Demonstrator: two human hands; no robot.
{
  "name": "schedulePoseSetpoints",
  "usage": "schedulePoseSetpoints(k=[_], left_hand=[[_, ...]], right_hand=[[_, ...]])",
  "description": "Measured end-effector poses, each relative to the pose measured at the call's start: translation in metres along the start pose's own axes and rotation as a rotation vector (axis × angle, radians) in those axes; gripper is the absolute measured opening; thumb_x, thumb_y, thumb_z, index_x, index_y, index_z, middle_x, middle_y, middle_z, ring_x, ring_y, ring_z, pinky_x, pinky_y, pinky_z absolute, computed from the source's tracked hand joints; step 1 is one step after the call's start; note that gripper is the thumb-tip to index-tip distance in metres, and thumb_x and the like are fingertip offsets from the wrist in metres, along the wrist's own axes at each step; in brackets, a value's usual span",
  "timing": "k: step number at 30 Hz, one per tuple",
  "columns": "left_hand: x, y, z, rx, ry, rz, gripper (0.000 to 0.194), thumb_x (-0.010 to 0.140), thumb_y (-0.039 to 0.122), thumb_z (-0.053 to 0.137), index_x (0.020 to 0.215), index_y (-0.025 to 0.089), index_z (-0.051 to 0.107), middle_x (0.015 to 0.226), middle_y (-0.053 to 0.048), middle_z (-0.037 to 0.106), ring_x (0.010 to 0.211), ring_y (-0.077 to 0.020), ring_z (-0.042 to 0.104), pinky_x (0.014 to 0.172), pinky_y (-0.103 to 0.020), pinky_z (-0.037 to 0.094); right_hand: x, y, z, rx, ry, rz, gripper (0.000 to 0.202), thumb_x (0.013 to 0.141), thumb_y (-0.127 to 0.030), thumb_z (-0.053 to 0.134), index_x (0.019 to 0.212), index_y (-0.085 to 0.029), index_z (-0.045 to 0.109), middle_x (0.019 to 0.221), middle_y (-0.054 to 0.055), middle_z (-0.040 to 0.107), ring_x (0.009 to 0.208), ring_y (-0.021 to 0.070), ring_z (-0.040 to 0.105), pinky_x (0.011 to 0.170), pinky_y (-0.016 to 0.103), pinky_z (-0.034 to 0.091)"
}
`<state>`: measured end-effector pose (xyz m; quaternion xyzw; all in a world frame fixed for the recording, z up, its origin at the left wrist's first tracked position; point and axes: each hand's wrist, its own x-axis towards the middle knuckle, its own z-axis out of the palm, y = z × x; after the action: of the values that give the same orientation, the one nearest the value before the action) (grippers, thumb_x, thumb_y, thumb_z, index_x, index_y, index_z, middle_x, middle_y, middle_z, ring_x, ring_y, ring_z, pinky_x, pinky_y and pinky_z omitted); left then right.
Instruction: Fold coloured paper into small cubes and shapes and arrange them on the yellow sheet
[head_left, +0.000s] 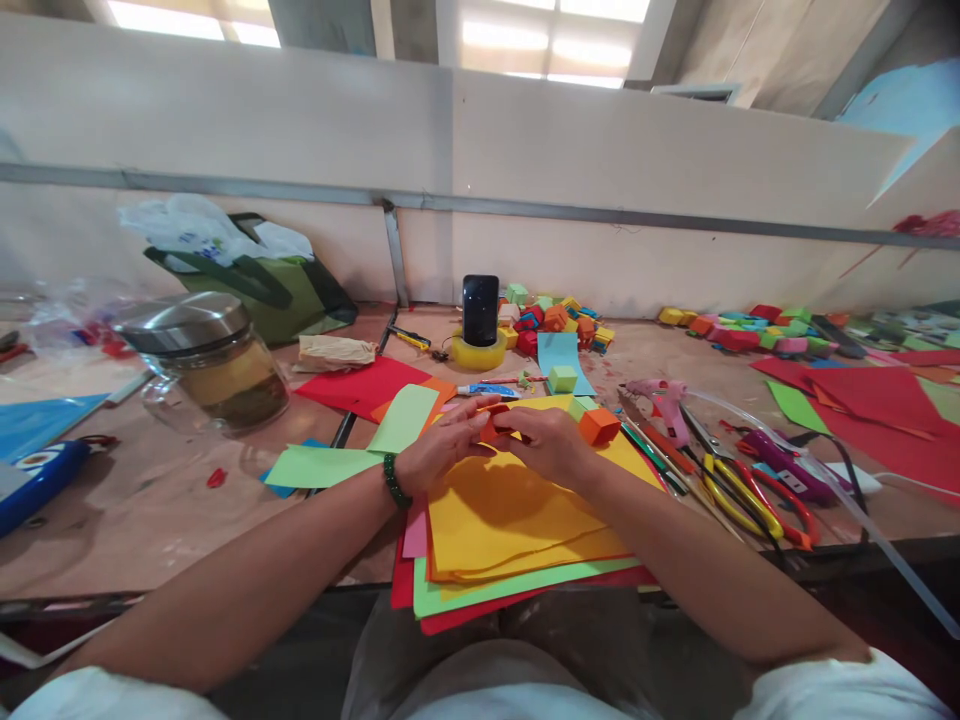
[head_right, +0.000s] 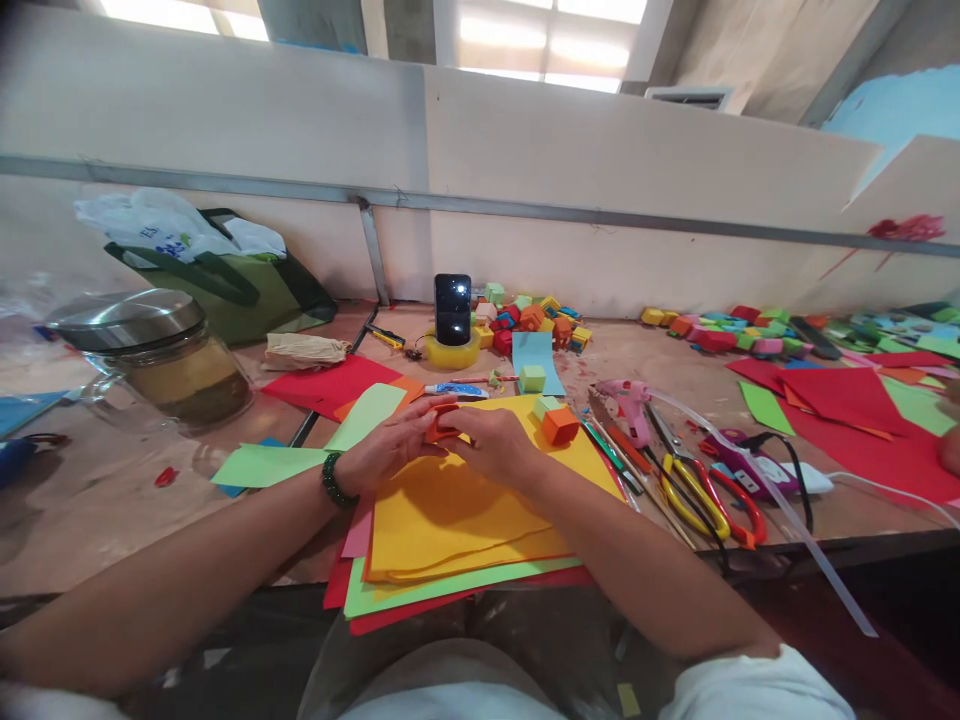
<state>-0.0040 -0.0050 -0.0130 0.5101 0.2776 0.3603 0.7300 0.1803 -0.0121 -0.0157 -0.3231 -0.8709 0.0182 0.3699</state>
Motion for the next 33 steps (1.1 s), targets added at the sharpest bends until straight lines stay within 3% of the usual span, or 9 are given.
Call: schedulePoseSetpoints(k=[4,9,13,17,22,27,33], left_hand=[[-0.001,-0.001,0.001,0.051,0.038,0.02,0.049,0.077,0.046,0.067,0.12,0.025,0.058,0.119,-0.007,0.058,0.094,-0.0162,0.058,0.077,-0.026,0.049],[-0.001,-0.005,0.002,0.092,0.025,0.009,0.054,0.078,0.05,0.064,0.126,0.027,0.054,0.117,-0.007,0.058,0.098,-0.0179,0.057,0.078,-0.028,0.049],[0.0,-0.005,0.002,0.111,0.035,0.012,0.055,0.078,0.051,0.063,0.126,0.026,0.052,0.12,-0.007,0.057,0.105,-0.0208,0.056,0.082,-0.031,0.048],[-0.001,-0.003,0.004,0.102,0.069,0.009,0.056,0.081,0.051,0.059,0.129,0.025,0.048,0.125,-0.008,0.053,0.105,-0.0204,0.055,0.08,-0.029,0.048],[-0.003,-0.001,0.005,0.125,0.061,-0.037,0.058,0.082,0.053,0.054,0.133,0.027,0.045,0.123,-0.008,0.054,0.098,-0.0191,0.057,0.076,-0.029,0.048],[0.002,-0.006,-0.001,0.16,0.086,-0.027,0.064,0.075,0.046,0.065,0.132,0.025,0.047,0.118,-0.007,0.058,0.101,-0.0215,0.057,0.078,-0.029,0.046],[0.005,-0.013,-0.001,0.078,0.035,0.051,0.057,0.081,0.053,0.056,0.13,0.025,0.052,0.123,-0.009,0.058,0.112,-0.0236,0.053,0.091,-0.035,0.044]], right_hand=[[0.001,0.002,0.001,-0.009,-0.048,-0.054,0.015,0.09,-0.02,0.05,0.081,-0.019,0.062,0.082,0.004,0.068,0.068,0.0116,0.061,0.059,0.02,0.041],[-0.003,0.002,0.002,-0.017,-0.073,-0.049,0.018,0.091,-0.019,0.049,0.08,-0.02,0.064,0.08,0.003,0.069,0.07,0.0119,0.063,0.059,0.02,0.041],[-0.003,0.001,0.003,-0.015,-0.07,-0.004,0.012,0.09,-0.028,0.056,0.087,-0.02,0.064,0.081,0.003,0.071,0.068,0.0119,0.064,0.057,0.02,0.042],[-0.002,0.0,0.002,0.001,-0.093,-0.087,0.023,0.095,-0.032,0.049,0.085,-0.019,0.066,0.089,0.005,0.072,0.073,0.0116,0.065,0.06,0.02,0.042],[-0.001,0.0,0.003,-0.03,-0.065,0.007,0.023,0.094,-0.033,0.05,0.086,-0.02,0.067,0.077,0.003,0.072,0.064,0.0116,0.063,0.057,0.021,0.041],[-0.001,0.001,0.008,-0.034,-0.181,0.068,0.008,0.088,-0.024,0.059,0.093,-0.021,0.065,0.086,0.002,0.073,0.07,0.0125,0.064,0.058,0.021,0.04],[-0.003,0.001,0.013,-0.243,-0.253,0.032,0.01,0.089,-0.025,0.053,0.088,-0.019,0.061,0.097,0.004,0.068,0.066,0.0118,0.06,0.051,0.023,0.03]])
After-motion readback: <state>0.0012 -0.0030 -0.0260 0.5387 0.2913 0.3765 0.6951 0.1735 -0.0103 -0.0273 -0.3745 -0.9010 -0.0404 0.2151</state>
